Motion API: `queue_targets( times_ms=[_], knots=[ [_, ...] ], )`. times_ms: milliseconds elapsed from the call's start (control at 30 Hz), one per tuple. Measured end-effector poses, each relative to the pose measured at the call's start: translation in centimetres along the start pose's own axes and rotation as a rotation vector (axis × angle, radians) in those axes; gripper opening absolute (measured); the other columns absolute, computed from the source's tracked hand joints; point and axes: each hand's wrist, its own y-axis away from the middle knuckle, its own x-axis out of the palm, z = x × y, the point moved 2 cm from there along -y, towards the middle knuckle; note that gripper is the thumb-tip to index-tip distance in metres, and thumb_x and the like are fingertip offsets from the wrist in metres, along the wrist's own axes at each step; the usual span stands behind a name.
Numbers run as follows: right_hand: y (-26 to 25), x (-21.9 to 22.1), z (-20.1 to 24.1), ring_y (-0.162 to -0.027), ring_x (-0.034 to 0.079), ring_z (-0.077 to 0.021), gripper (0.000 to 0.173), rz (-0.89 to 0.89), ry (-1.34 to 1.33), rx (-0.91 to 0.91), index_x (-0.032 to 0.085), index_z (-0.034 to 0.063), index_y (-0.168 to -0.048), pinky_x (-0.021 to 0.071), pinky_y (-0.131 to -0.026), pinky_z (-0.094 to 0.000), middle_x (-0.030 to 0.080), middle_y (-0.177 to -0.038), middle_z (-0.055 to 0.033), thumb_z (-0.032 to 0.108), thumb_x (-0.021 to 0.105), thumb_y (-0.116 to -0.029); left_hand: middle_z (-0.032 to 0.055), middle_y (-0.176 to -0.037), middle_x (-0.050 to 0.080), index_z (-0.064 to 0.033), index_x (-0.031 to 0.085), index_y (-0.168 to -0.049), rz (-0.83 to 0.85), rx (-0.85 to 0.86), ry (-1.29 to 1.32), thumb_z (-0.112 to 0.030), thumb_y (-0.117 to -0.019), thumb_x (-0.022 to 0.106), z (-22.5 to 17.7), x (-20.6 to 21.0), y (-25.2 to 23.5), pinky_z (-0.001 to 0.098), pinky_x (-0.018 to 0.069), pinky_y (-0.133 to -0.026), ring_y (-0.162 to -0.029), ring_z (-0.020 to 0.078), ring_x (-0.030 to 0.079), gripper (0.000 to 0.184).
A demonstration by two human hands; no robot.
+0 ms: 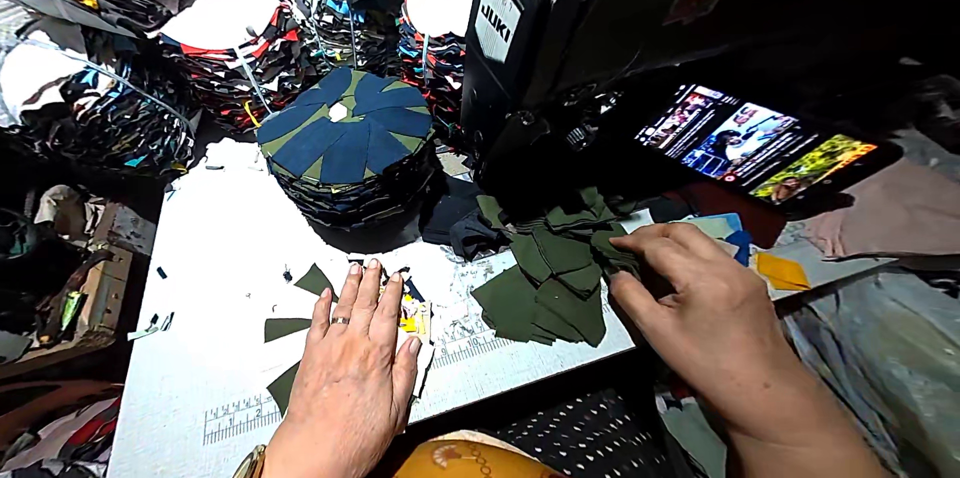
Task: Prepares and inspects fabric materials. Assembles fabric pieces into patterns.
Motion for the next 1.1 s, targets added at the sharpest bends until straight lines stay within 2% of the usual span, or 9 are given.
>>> queue_targets(
  times_ms=[133,233,300,433,633,800,867,1000,1100],
  knots=[
    [-0.3,-1.1,-0.2,-0.091,0.068,-0.0263,0.027,-0.075,-0.089,0.066,0.072,-0.0013,-0.108,0.0562,-0.077,-0.0452,0.07,-0.103,-0.0174,0.014,0.053,-0.0957,0.0147,-0.16,0.044,-0.0101,0.052,-0.151,-0.011,0.004,0.008,-0.047,-0.1059,0.028,0.1,0.1,0.1,0.061,0.0296,-0.119,-0.15,0.032,0.037,0.063],
    [-0.4,-2.9,-0.1,-0.083,0.063,-0.0083,0.027,-0.164,-0.24,0.168,0.069,-0.0016,-0.114,0.0543,-0.072,-0.0263,0.068,-0.104,-0.0116,0.016,0.057,-0.0976,0.0142,-0.16,0.043,-0.0105,0.051,-0.152,0.009,-0.009,0.012,-0.048,-0.1058,0.027,0.1,0.0,0.1,0.0618,0.0285,-0.12,-0.151,0.0315,0.035,0.064],
    [-0.5,-3.5,0.8,-0.09,0.064,-0.0012,0.026,-0.227,-0.355,0.127,0.066,-0.0004,-0.116,0.0554,-0.079,-0.0197,0.067,-0.108,-0.0043,0.016,0.058,-0.0973,0.0146,-0.16,0.042,-0.0104,0.051,-0.152,0.027,-0.016,0.014,-0.048,-0.1057,0.028,0.0,-0.1,0.0,0.0612,0.0278,-0.12,-0.152,0.0317,0.034,0.064],
    [-0.3,-2.6,4.2,-0.108,0.065,-0.0104,0.024,-0.286,-0.466,-0.09,0.068,0.003,-0.117,0.0571,-0.091,-0.029,0.066,-0.119,-0.0041,0.011,0.063,-0.0944,0.0147,-0.161,0.041,-0.0114,0.049,-0.153,0.047,-0.016,0.03,-0.048,-0.1061,0.029,0.0,-0.5,0.0,0.0597,0.0269,-0.121,-0.152,0.0313,0.033,0.063],
    [-1.7,1.6,7.6,-0.084,0.065,-0.0065,0.013,-0.094,-0.414,-0.133,0.073,0.0058,-0.097,0.0562,-0.071,-0.0225,0.069,-0.096,-0.0036,0.016,0.067,-0.0911,0.0128,-0.163,0.039,-0.012,0.048,-0.154,0.068,-0.021,0.026,-0.048,-0.1064,0.028,0.0,-0.6,0.1,0.0576,0.025,-0.122,-0.154,0.0292,0.03,0.063],
    [-2.7,2.6,8.5,-0.09,0.066,-0.0254,0.014,-0.189,-0.268,-0.314,0.073,-0.003,-0.097,0.056,-0.074,-0.0355,0.067,-0.099,-0.0172,0.005,0.064,-0.0893,0.0128,-0.163,0.039,-0.0113,0.048,-0.154,0.064,-0.021,0.036,-0.047,-0.1062,0.029,-0.1,-0.7,0.0,0.0584,0.0236,-0.123,-0.154,0.0286,0.029,0.063],
    [-1.8,3.0,8.2,-0.093,0.066,-0.0323,0.017,-0.097,-0.178,-0.35,0.073,-0.002,-0.097,0.0561,-0.073,-0.0439,0.068,-0.104,-0.0193,0.006,0.06,-0.0889,0.0126,-0.164,0.038,-0.0113,0.046,-0.155,0.082,-0.024,0.041,-0.048,-0.1067,0.029,-0.1,-0.7,0.1,0.0576,0.0225,-0.123,-0.155,0.0287,0.028,0.064],
    [0.5,2.4,7.7,-0.109,0.064,-0.0356,0.03,0.176,-0.029,-0.431,0.076,0.0054,-0.1,0.0494,-0.088,-0.0568,0.07,-0.109,-0.0126,0.015,0.051,-0.0883,0.0125,-0.163,0.039,-0.0116,0.046,-0.155,0.084,-0.031,0.041,-0.048,-0.1066,0.029,-0.1,-0.8,0.0,0.0572,0.0239,-0.123,-0.154,0.0287,0.031,0.063],
    [0.8,0.8,6.7,-0.116,0.063,-0.0301,0.034,0.223,-0.105,-0.395,0.08,0.012,-0.101,0.0464,-0.094,-0.0556,0.073,-0.112,-0.006,0.018,0.048,-0.0892,0.0127,-0.163,0.04,-0.0113,0.046,-0.155,0.087,-0.025,0.049,-0.048,-0.1066,0.03,-0.1,-0.9,0.0,0.0574,0.0238,-0.123,-0.154,0.029,0.031,0.063]
  ],
)
